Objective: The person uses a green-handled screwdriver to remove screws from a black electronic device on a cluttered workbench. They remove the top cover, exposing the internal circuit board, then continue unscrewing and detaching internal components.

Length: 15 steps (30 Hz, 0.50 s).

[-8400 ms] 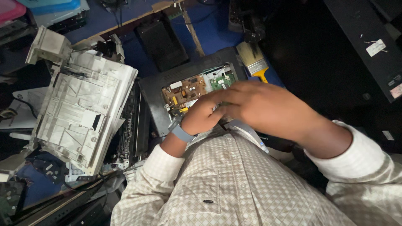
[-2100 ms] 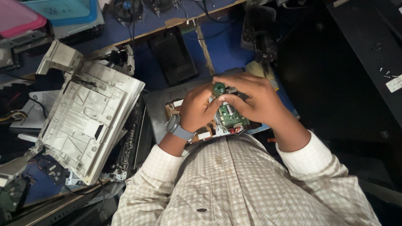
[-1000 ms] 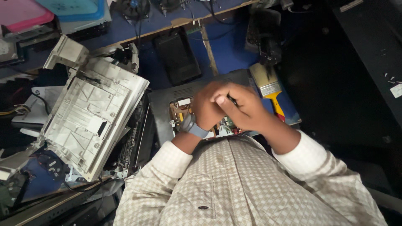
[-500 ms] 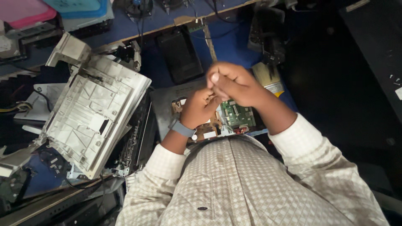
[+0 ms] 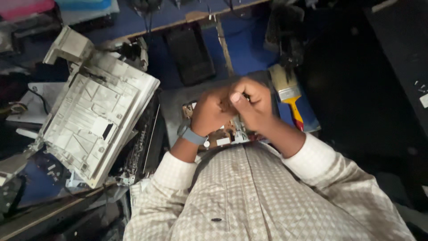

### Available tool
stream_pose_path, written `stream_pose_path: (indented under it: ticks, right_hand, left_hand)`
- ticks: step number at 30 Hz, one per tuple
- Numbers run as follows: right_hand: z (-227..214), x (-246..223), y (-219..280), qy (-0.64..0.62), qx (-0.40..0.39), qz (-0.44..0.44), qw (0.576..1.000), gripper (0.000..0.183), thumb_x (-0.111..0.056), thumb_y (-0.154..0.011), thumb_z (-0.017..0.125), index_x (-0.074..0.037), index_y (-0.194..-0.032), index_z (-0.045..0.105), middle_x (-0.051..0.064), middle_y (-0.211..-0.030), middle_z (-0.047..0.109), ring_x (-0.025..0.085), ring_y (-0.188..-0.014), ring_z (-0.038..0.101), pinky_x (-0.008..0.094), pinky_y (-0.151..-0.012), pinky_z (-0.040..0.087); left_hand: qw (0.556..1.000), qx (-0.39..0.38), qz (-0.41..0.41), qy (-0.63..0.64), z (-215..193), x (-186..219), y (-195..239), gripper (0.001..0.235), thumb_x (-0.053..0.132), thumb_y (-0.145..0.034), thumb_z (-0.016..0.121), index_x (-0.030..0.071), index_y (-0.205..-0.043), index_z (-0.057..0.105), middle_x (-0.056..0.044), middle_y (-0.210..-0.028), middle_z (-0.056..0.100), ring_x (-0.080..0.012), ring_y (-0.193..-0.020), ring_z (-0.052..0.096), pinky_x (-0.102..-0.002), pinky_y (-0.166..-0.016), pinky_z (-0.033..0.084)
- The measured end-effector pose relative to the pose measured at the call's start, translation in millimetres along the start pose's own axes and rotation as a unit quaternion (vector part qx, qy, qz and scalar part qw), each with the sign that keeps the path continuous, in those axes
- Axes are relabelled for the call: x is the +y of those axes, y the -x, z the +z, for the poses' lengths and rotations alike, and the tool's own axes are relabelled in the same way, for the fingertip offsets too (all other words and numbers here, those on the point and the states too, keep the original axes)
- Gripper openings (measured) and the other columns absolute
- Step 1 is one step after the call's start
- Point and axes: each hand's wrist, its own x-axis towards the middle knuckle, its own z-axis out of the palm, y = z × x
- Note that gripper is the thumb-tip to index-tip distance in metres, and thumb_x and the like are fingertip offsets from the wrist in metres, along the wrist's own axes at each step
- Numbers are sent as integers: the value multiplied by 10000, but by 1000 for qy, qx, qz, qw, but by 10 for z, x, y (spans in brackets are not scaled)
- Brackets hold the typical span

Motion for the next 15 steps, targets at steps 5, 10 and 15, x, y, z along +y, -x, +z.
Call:
stream_pose_path:
  ticks: [5,10,15]
  right_hand:
    - [-432,64,-415,-259,-358,130,888,577,-422,-1062,586,-72,-625,445,5,-590,422,108,-562,375,264,-588,352]
    - [-313,-37,-487,-229,-250,-3,941,584,-365,-1149,488,-94,-635,428,5,-633,479,128,-668,469,323,-726,439]
    - [-23,-344,-302,-3,59,49,997,404,-183,-1101,455,-32,-729,494,31,-743,517,118,-712,484,299,-673,410]
  left_hand:
    - [988,-37,98,111,49,-126,18,476,170,-905,794,-17,-1283,573,-143,-1192,692,-229,-1110,690,-351,-937,556]
    - [970,-52,70,228,216,-399,-66,441,77,-1024,694,-26,-1412,512,-146,-1316,663,-223,-1249,646,-371,-1079,535]
    - [985,-34,32,163,297,-393,-109,270,70,-990,686,7,-1252,679,-105,-1119,780,-162,-1031,727,-323,-928,586]
